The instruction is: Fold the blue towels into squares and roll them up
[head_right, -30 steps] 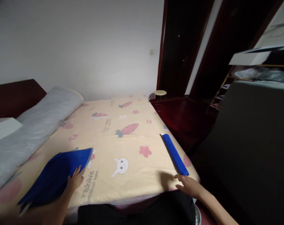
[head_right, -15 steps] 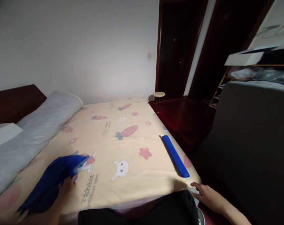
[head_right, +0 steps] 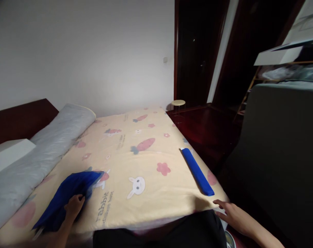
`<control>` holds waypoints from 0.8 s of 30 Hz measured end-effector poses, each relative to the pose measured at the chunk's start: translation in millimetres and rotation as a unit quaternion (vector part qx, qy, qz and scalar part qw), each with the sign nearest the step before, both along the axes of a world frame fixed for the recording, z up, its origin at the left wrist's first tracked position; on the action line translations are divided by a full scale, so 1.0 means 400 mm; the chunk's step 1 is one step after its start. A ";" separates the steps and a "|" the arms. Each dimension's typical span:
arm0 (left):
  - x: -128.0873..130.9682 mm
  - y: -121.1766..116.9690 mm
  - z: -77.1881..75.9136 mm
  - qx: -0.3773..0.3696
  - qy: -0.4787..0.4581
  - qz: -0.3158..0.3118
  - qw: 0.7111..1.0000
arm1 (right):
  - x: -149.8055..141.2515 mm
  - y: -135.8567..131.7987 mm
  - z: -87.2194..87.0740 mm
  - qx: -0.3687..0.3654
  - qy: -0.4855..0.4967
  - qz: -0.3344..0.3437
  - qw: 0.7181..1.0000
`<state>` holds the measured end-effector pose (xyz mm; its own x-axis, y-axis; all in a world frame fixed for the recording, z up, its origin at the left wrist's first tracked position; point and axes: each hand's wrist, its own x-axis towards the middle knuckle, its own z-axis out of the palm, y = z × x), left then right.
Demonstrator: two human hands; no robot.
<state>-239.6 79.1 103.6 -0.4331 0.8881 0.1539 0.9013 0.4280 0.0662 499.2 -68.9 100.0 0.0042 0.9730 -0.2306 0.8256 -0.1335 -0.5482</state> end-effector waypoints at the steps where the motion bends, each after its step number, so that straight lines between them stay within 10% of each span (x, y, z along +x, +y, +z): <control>1: -0.005 0.008 0.020 0.031 -0.022 0.029 0.999 | 0.002 0.000 0.000 -0.002 0.004 -0.001 1.000; 8: -0.033 0.063 0.231 0.286 -0.163 0.110 0.938 | 0.027 -0.002 0.010 0.007 0.027 -0.017 0.999; 12: 0.049 0.100 0.337 0.361 -0.233 0.024 0.903 | -0.026 0.021 0.049 -0.019 0.069 0.005 0.997; 16: 0.264 0.079 0.398 0.327 -0.382 -0.147 0.852 | -0.166 0.073 0.141 -0.045 0.144 0.071 0.986; 20: 0.545 -0.042 0.354 0.195 -0.519 -0.282 0.783 | -0.354 0.127 0.213 -0.047 0.276 0.129 0.951; 24: 0.747 -0.177 0.173 -0.043 -0.647 -0.302 0.699 | -0.543 0.148 0.162 -0.088 0.416 0.119 0.897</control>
<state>59.1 8.5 172.9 0.2982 0.9507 -0.0847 0.1283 0.0480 0.9906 282.1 -9.5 164.7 -0.4445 0.8714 -0.2078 0.1571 -0.1525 -0.9757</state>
